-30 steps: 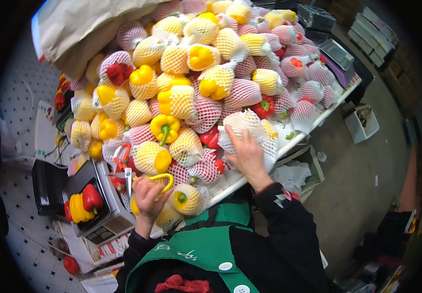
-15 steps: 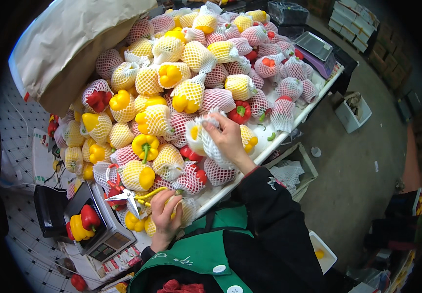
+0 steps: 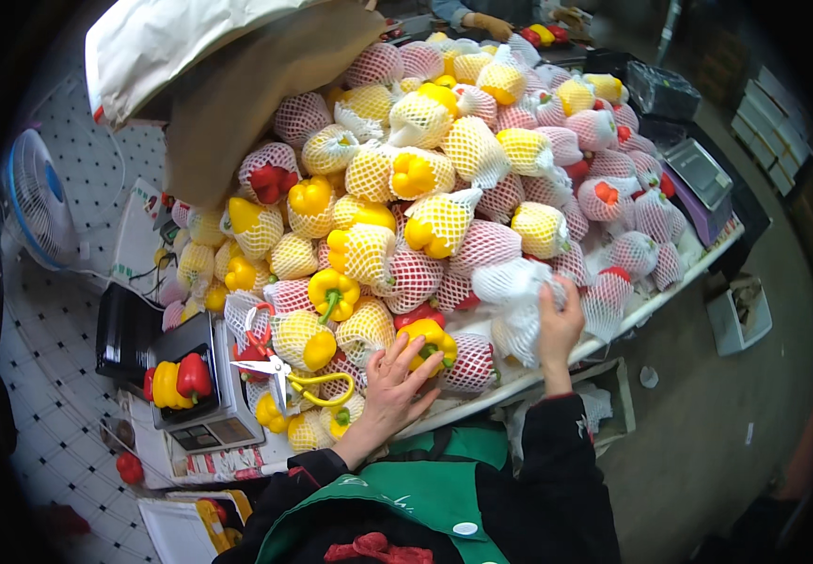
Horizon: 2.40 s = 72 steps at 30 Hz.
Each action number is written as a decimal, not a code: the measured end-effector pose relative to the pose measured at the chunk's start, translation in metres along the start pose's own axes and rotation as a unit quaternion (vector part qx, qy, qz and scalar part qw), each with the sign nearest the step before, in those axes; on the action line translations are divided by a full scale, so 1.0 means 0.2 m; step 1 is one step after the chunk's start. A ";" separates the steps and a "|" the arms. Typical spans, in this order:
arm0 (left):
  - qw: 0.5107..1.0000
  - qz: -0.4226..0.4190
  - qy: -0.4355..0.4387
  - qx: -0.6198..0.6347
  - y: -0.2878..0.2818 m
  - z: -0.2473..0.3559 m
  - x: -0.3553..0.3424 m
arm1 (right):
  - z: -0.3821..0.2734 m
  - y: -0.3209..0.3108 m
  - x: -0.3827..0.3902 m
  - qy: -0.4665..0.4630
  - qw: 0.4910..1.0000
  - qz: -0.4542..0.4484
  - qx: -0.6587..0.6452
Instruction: The person sorts red and yellow bell peppers from a large pile, trims stems with scissors, weighs them on a digital scale, and places them into a tray. The person also handles a paper bag and a metal kettle during the process.
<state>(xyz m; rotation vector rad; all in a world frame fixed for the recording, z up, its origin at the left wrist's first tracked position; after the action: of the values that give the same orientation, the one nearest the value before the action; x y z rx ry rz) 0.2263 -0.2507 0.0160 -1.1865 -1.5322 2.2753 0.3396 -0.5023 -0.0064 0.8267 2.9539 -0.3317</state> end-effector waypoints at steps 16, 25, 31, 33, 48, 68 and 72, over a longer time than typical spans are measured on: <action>0.945 -0.123 -0.084 0.291 -0.29 0.11 0.01 | 1.54 -1.16 0.33 0.300 0.716 -0.222 0.590; 0.989 0.011 -0.072 -0.126 -1.01 -0.32 -0.23 | 0.34 -0.95 -0.26 0.046 0.876 0.081 0.474; 0.950 -0.019 -0.118 -0.287 -0.92 -0.91 -0.47 | -0.40 -0.24 -0.62 -0.084 0.992 -0.093 -0.004; 0.945 -0.047 -0.158 -0.283 -0.78 -1.07 -0.38 | -0.52 0.08 -0.62 -0.146 0.981 -0.125 0.015; 0.871 0.292 -0.173 -0.355 -1.22 -1.40 -0.09 | -1.09 1.07 -0.91 -0.212 0.961 -0.156 -0.088; 0.950 0.116 -0.045 -0.285 -0.94 -1.93 -1.21 | -1.34 1.78 -1.50 -0.062 0.880 -0.365 -0.299; 0.935 0.096 0.025 -0.340 -1.01 -1.95 -1.11 | -1.46 1.81 -1.26 -0.048 0.887 -0.372 -0.271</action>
<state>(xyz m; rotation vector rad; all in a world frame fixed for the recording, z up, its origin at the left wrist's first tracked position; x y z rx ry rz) 0.5824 0.0058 0.2371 -1.5831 -2.3788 1.8217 0.7437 -0.2643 0.2370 -0.3876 2.8787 0.4146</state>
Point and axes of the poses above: each hand's wrist, its own x-axis away from the middle knuckle, its own y-axis out of the palm, z = x × y, the point moved 5 cm from there along -x, towards the middle knuckle, and after that the axes turned 15 degrees about y, right-handed, at the moved point
